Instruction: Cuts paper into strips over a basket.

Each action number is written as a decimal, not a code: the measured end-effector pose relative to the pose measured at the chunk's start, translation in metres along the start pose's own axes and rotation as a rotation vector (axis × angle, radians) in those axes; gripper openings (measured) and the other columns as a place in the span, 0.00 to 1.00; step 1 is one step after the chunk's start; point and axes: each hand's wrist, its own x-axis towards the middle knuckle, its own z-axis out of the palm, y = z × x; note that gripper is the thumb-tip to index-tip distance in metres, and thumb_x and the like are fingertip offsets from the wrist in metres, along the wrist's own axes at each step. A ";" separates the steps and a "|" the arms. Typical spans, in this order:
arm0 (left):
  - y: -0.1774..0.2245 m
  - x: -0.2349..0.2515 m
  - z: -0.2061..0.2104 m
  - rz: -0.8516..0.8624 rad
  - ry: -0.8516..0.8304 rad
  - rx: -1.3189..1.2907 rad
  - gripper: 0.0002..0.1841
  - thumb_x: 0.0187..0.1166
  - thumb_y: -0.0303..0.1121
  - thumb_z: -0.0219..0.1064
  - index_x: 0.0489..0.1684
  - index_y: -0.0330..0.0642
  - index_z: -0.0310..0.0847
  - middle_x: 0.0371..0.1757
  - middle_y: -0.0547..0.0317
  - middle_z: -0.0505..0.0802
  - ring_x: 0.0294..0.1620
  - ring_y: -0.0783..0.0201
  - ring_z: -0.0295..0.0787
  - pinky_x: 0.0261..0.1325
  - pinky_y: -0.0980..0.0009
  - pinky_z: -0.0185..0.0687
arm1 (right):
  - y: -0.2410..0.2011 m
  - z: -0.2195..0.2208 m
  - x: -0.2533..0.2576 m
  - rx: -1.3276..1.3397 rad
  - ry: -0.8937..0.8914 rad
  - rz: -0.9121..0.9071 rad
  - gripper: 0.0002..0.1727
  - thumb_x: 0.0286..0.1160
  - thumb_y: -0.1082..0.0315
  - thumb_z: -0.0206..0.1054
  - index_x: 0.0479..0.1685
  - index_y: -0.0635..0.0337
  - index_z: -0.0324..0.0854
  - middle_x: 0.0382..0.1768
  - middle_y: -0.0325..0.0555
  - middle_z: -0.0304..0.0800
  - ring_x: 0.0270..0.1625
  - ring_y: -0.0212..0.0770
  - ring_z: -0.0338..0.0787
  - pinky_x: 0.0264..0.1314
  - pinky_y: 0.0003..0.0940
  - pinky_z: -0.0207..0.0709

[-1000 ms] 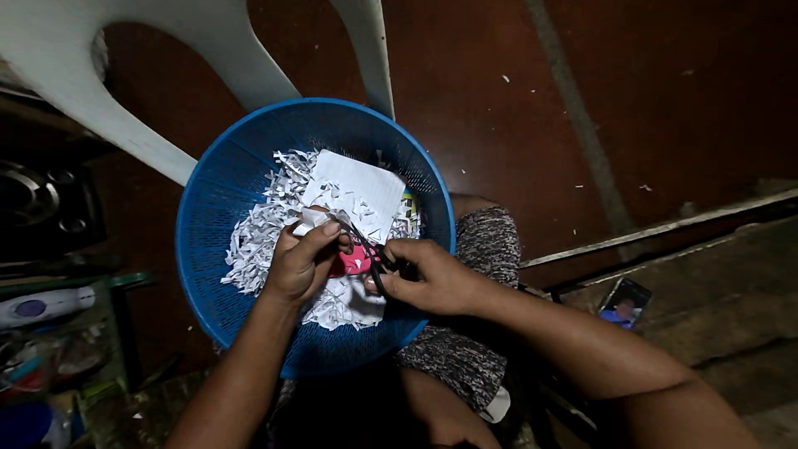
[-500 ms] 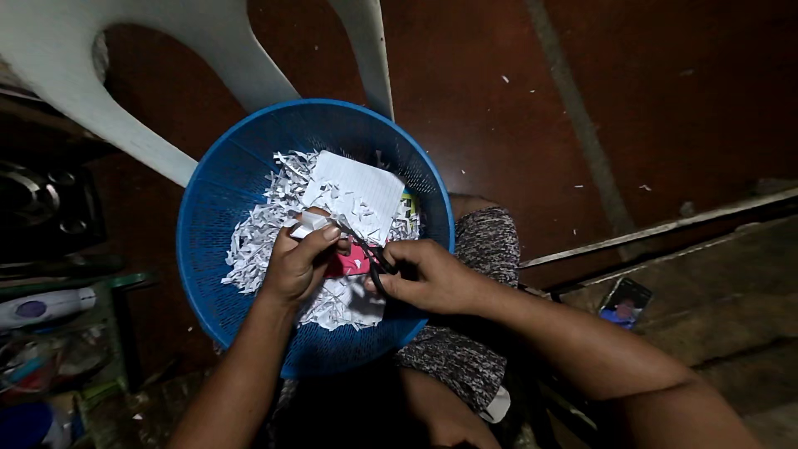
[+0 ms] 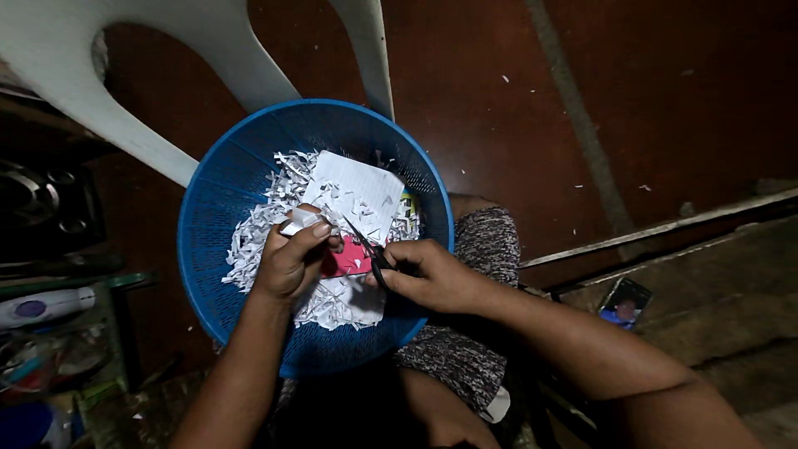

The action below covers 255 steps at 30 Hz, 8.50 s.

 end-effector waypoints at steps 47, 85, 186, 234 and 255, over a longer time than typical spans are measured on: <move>0.004 -0.001 0.003 0.019 -0.048 0.138 0.10 0.79 0.42 0.72 0.50 0.51 0.86 0.40 0.64 0.93 0.35 0.71 0.90 0.39 0.73 0.90 | -0.003 0.000 0.000 -0.036 -0.031 0.045 0.24 0.83 0.42 0.64 0.36 0.56 0.82 0.26 0.36 0.82 0.29 0.30 0.82 0.32 0.30 0.78; 0.001 0.001 0.013 -0.012 0.016 0.078 0.06 0.83 0.36 0.68 0.51 0.49 0.85 0.39 0.59 0.93 0.36 0.68 0.90 0.45 0.70 0.89 | -0.003 0.000 0.001 -0.027 -0.022 0.076 0.25 0.84 0.41 0.63 0.40 0.56 0.83 0.29 0.37 0.84 0.31 0.29 0.83 0.34 0.29 0.79; 0.003 -0.001 0.006 0.037 -0.107 0.207 0.09 0.83 0.42 0.70 0.46 0.48 0.86 0.36 0.61 0.92 0.32 0.69 0.90 0.37 0.73 0.89 | 0.002 0.001 0.000 -0.125 -0.053 -0.012 0.25 0.86 0.42 0.60 0.39 0.57 0.81 0.30 0.39 0.82 0.33 0.32 0.82 0.38 0.34 0.79; 0.011 -0.002 0.001 0.027 -0.005 0.219 0.12 0.77 0.33 0.72 0.56 0.48 0.83 0.38 0.59 0.92 0.35 0.68 0.90 0.44 0.69 0.91 | -0.003 -0.001 0.001 -0.105 -0.068 0.087 0.25 0.83 0.40 0.62 0.37 0.54 0.81 0.27 0.36 0.81 0.30 0.30 0.82 0.33 0.31 0.78; 0.005 -0.001 0.004 -0.022 -0.063 0.227 0.11 0.86 0.43 0.65 0.47 0.46 0.86 0.33 0.60 0.91 0.31 0.68 0.88 0.39 0.70 0.88 | 0.000 0.001 0.001 -0.055 -0.022 0.039 0.24 0.84 0.41 0.63 0.39 0.55 0.82 0.29 0.37 0.83 0.32 0.30 0.84 0.35 0.31 0.80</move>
